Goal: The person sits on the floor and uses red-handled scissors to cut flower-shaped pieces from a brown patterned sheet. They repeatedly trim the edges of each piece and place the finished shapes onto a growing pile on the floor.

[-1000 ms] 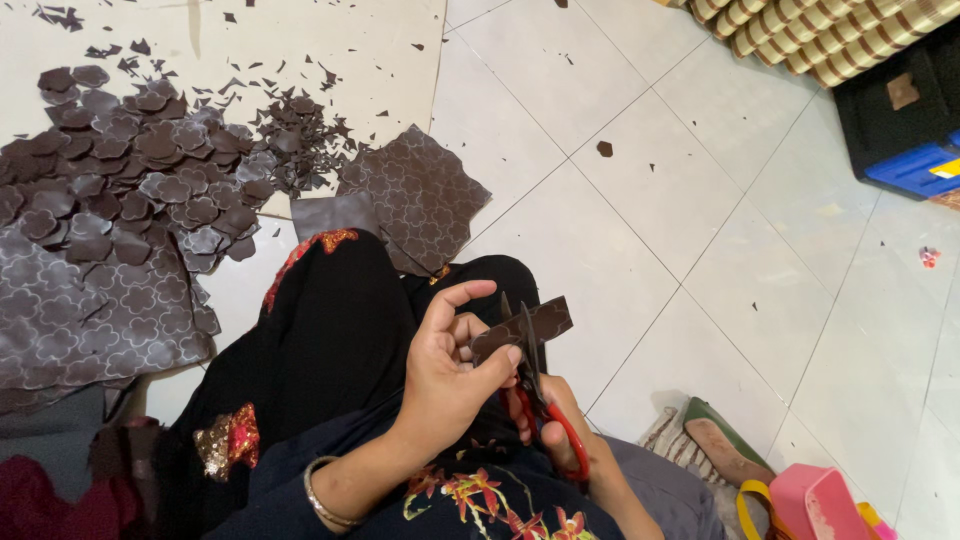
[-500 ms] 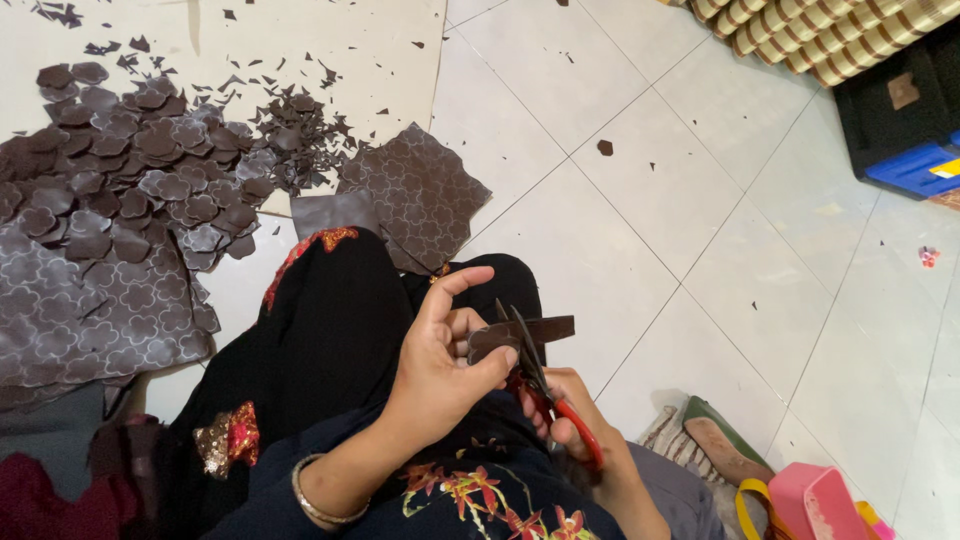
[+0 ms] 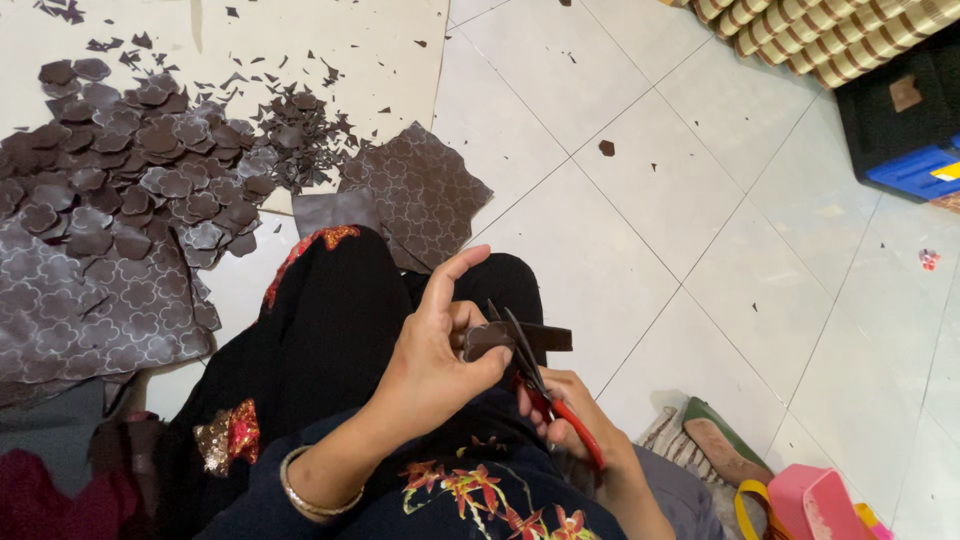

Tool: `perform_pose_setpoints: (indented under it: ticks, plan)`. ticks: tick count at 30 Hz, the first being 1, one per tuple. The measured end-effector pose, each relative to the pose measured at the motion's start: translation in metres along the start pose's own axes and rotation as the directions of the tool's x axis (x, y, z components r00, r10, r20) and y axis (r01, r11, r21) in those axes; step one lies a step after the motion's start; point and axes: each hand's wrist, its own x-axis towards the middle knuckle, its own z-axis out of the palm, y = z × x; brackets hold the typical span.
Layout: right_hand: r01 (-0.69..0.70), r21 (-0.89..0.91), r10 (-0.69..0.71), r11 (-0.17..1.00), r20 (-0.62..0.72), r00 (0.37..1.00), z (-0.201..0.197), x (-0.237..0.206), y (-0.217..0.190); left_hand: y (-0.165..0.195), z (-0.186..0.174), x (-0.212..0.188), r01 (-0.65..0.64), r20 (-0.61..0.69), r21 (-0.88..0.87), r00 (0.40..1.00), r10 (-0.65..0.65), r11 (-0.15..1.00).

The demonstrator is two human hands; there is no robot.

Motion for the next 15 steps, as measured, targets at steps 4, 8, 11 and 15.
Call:
perform_pose_setpoints:
  ticks: [4,8,11,15]
  plan:
    - [0.007,0.059,-0.007,0.998,-0.007,1.000,0.005,0.000,0.011,-0.003,-0.001,0.002,-0.003,0.001,-0.010,1.000,0.003,1.000]
    - [0.017,0.093,-0.017,0.995,-0.008,1.000,0.008,-0.002,0.016,-0.009,-0.003,0.006,0.003,0.005,-0.020,1.000,-0.003,1.000]
    - [0.021,0.103,-0.020,0.994,-0.012,1.000,0.011,-0.002,0.018,-0.014,-0.004,0.009,0.045,0.002,-0.056,0.999,-0.045,0.997]
    - [0.000,0.154,0.004,0.988,-0.025,1.000,0.015,-0.001,0.022,-0.020,-0.004,0.013,0.046,0.001,-0.069,0.999,-0.046,0.997]
